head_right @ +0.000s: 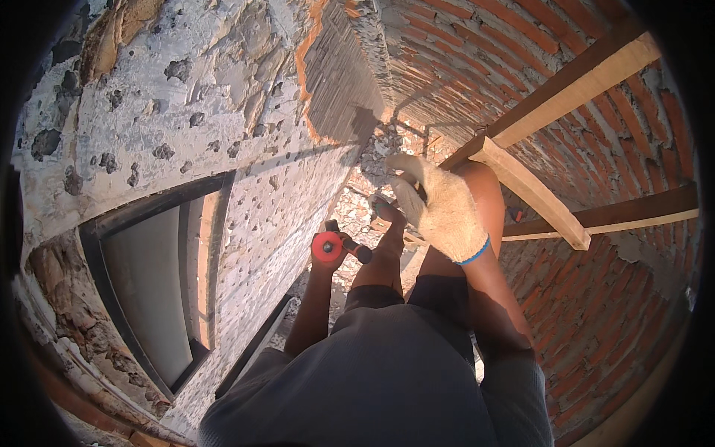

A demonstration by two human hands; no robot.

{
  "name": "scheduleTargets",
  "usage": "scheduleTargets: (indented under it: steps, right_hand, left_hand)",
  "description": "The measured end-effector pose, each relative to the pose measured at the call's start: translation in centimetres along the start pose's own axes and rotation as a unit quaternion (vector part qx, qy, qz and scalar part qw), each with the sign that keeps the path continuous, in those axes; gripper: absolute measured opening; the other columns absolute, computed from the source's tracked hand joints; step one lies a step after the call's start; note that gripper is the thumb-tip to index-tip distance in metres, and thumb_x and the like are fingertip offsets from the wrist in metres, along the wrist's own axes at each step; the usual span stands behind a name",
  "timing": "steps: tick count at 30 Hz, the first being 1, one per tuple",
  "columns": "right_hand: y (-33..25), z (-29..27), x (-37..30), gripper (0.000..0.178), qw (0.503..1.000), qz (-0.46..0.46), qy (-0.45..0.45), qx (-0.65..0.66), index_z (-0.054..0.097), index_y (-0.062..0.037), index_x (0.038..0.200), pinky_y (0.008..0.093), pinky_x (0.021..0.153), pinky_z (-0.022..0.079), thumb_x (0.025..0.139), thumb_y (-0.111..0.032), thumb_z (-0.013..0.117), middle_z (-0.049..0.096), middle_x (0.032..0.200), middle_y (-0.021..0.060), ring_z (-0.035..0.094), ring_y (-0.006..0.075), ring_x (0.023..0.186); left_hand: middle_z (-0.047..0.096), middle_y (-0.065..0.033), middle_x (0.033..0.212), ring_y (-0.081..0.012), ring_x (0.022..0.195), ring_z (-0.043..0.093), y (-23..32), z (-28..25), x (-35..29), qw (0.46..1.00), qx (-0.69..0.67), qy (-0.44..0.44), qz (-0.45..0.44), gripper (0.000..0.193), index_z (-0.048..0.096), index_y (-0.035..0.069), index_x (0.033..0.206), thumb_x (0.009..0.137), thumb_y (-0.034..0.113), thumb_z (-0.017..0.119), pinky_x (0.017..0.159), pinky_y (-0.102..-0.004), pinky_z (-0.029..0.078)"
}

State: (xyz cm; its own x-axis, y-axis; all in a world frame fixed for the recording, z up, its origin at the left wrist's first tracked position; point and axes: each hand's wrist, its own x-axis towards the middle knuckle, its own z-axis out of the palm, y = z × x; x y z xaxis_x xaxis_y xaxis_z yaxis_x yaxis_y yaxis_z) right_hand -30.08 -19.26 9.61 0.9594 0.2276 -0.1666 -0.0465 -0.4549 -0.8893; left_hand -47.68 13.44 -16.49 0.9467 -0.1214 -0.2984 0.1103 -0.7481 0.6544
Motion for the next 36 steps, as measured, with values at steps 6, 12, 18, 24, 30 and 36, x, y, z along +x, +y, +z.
scheduleTargets:
  steps: [6, 12, 18, 24, 30, 36]
  right_hand:
    - [13.3, -12.8, -1.2, 0.049, 0.837, 0.231, 0.376, -0.323, 0.066, -0.0035, 0.120, 0.0442, 0.092, 0.051, 0.100, -0.046, 0.054, 0.070, 0.115, 0.0207, 0.067, 0.0388, 0.106]
    - [19.7, -12.6, -2.0, 0.063, 0.870, 0.291, 0.232, -0.322, 0.071, -0.0041, 0.111, 0.0483, 0.089, 0.049, 0.097, -0.060, 0.046, 0.072, 0.102, 0.0214, 0.066, 0.0417, 0.099]
    - [17.4, -13.1, -1.6, 0.064, 0.892, 0.308, 0.147, -0.297, 0.070, -0.0060, 0.119, 0.0473, 0.095, 0.049, 0.097, -0.061, 0.045, 0.069, 0.116, 0.0212, 0.064, 0.0398, 0.111]
    - [18.1, -12.7, -1.8, 0.060, 0.883, 0.306, 0.196, -0.298, 0.069, -0.0062, 0.121, 0.0471, 0.096, 0.049, 0.098, -0.058, 0.047, 0.068, 0.118, 0.0213, 0.063, 0.0408, 0.112]
    - [17.8, -12.5, -1.9, 0.057, 0.880, 0.279, 0.256, -0.286, 0.070, -0.0025, 0.107, 0.0481, 0.089, 0.051, 0.100, -0.054, 0.047, 0.070, 0.107, 0.0229, 0.065, 0.0419, 0.102]
    - [17.3, -12.5, -2.0, 0.054, 0.873, 0.277, 0.284, -0.285, 0.069, -0.0032, 0.109, 0.0486, 0.088, 0.051, 0.101, -0.052, 0.046, 0.070, 0.106, 0.0232, 0.065, 0.0422, 0.102]
  left_hand:
    - [0.062, -0.0077, 0.074, -0.0226, 0.063, 0.060, -9.7, -1.3, -7.8, 0.598, -0.635, 0.004, -0.489, 0.026, 0.061, 0.009, 0.096, 0.089, 0.034, 0.060, 0.060, -0.0421, 0.052]
    - [0.063, -0.0051, 0.070, -0.0186, 0.063, 0.062, -10.4, -8.2, -9.0, 0.807, 0.010, -0.268, -0.526, 0.031, 0.063, 0.006, 0.077, 0.085, 0.036, 0.063, 0.058, -0.0366, 0.050]
    - [0.062, -0.0038, 0.068, -0.0165, 0.058, 0.057, -8.1, -8.8, -9.7, 0.802, 0.021, -0.361, -0.475, 0.033, 0.066, 0.007, 0.077, 0.079, 0.039, 0.072, 0.056, -0.0362, 0.045]
    - [0.058, -0.0012, 0.066, -0.0134, 0.056, 0.053, -4.5, -4.1, -12.9, 0.808, -0.186, -0.260, -0.495, 0.026, 0.066, 0.010, 0.079, 0.084, 0.035, 0.070, 0.051, -0.0335, 0.042]
    - [0.067, -0.0071, 0.075, -0.0185, 0.066, 0.062, -2.5, -3.2, -11.2, 0.831, -0.074, -0.312, -0.455, 0.040, 0.070, 0.004, 0.089, 0.082, 0.043, 0.071, 0.061, -0.0372, 0.049]
    - [0.062, -0.0035, 0.072, -0.0155, 0.062, 0.059, -4.6, -2.5, -10.9, 0.832, -0.099, -0.284, -0.467, 0.031, 0.068, 0.005, 0.096, 0.092, 0.036, 0.063, 0.056, -0.0362, 0.047]
